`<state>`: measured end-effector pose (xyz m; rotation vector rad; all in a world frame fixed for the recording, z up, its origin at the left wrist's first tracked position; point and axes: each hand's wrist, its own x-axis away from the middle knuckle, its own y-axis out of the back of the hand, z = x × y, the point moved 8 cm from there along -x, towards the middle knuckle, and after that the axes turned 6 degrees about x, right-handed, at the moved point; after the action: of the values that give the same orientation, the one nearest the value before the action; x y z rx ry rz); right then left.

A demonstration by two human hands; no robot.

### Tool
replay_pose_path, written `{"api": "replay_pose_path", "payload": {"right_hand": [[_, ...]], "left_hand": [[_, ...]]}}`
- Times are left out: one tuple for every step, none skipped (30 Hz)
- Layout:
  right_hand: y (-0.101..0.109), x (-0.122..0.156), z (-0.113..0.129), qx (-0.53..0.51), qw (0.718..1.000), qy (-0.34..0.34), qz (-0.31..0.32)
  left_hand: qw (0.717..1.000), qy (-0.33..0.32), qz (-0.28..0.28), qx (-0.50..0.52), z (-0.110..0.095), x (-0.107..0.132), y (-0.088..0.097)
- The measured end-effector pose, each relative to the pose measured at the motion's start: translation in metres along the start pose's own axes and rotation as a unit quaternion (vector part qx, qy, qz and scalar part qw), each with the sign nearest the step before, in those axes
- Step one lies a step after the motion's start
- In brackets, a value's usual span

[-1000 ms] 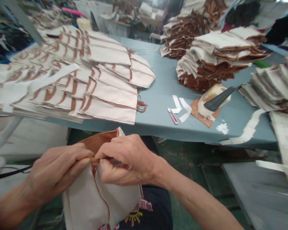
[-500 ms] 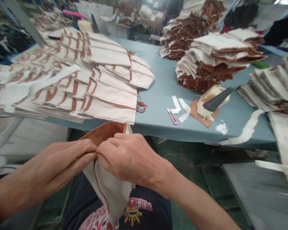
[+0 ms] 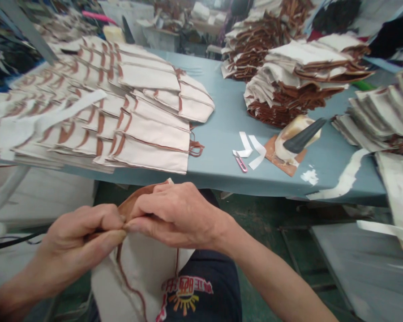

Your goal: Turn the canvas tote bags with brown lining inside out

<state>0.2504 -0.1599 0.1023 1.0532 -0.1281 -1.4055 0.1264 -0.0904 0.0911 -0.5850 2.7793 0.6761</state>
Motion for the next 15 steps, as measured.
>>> {"api": "replay_pose_path", "payload": {"right_hand": [[-0.001, 0.000, -0.001, -0.009, 1.000, -0.002, 0.004], [0.000, 0.000, -0.001, -0.015, 1.000, -0.003, 0.009], [0.000, 0.000, 0.000, -0.020, 1.000, -0.005, 0.014], [0.002, 0.001, 0.003, -0.021, 1.000, -0.007, 0.022], [0.003, 0.001, 0.006, -0.015, 0.999, -0.011, 0.032], [0.003, 0.001, 0.010, -0.004, 0.999, -0.014, 0.043], [0.004, 0.001, 0.014, 0.014, 0.998, -0.017, 0.054], [0.003, 0.000, 0.017, 0.035, 0.997, -0.018, 0.067], [0.003, 0.000, 0.019, 0.058, 0.995, -0.018, 0.078], [0.002, 0.000, 0.020, 0.078, 0.993, -0.018, 0.085], [0.001, -0.001, 0.020, 0.090, 0.992, -0.021, 0.088], [0.001, -0.001, 0.017, 0.091, 0.992, -0.023, 0.088], [0.001, -0.002, 0.014, 0.084, 0.993, -0.025, 0.084], [0.003, -0.001, 0.009, 0.073, 0.994, -0.028, 0.076], [0.005, 0.000, 0.002, 0.062, 0.995, -0.035, 0.069]], "left_hand": [[1.000, 0.011, -0.002, 0.010, 0.002, 0.001, 0.001], [1.000, 0.018, 0.005, 0.015, 0.004, 0.001, 0.002], [0.999, 0.022, 0.019, 0.016, 0.005, 0.001, 0.002], [0.999, 0.022, 0.035, 0.013, 0.005, 0.000, 0.002], [0.998, 0.019, 0.052, 0.004, 0.005, 0.000, 0.002], [0.998, 0.011, 0.066, -0.010, 0.005, -0.001, 0.002], [0.997, 0.001, 0.072, -0.032, 0.003, -0.002, 0.003], [0.995, -0.012, 0.072, -0.061, 0.002, -0.003, 0.004], [0.993, -0.026, 0.067, -0.093, -0.001, -0.003, 0.005], [0.990, -0.041, 0.056, -0.121, -0.004, -0.004, 0.005], [0.988, -0.053, 0.046, -0.140, -0.008, -0.003, 0.005], [0.987, -0.062, 0.039, -0.146, -0.011, -0.001, 0.004], [0.987, -0.063, 0.036, -0.141, -0.014, 0.001, 0.004], [0.989, -0.064, 0.032, -0.129, -0.017, 0.005, 0.003], [0.991, -0.061, 0.028, -0.119, -0.020, 0.009, 0.004]]}}
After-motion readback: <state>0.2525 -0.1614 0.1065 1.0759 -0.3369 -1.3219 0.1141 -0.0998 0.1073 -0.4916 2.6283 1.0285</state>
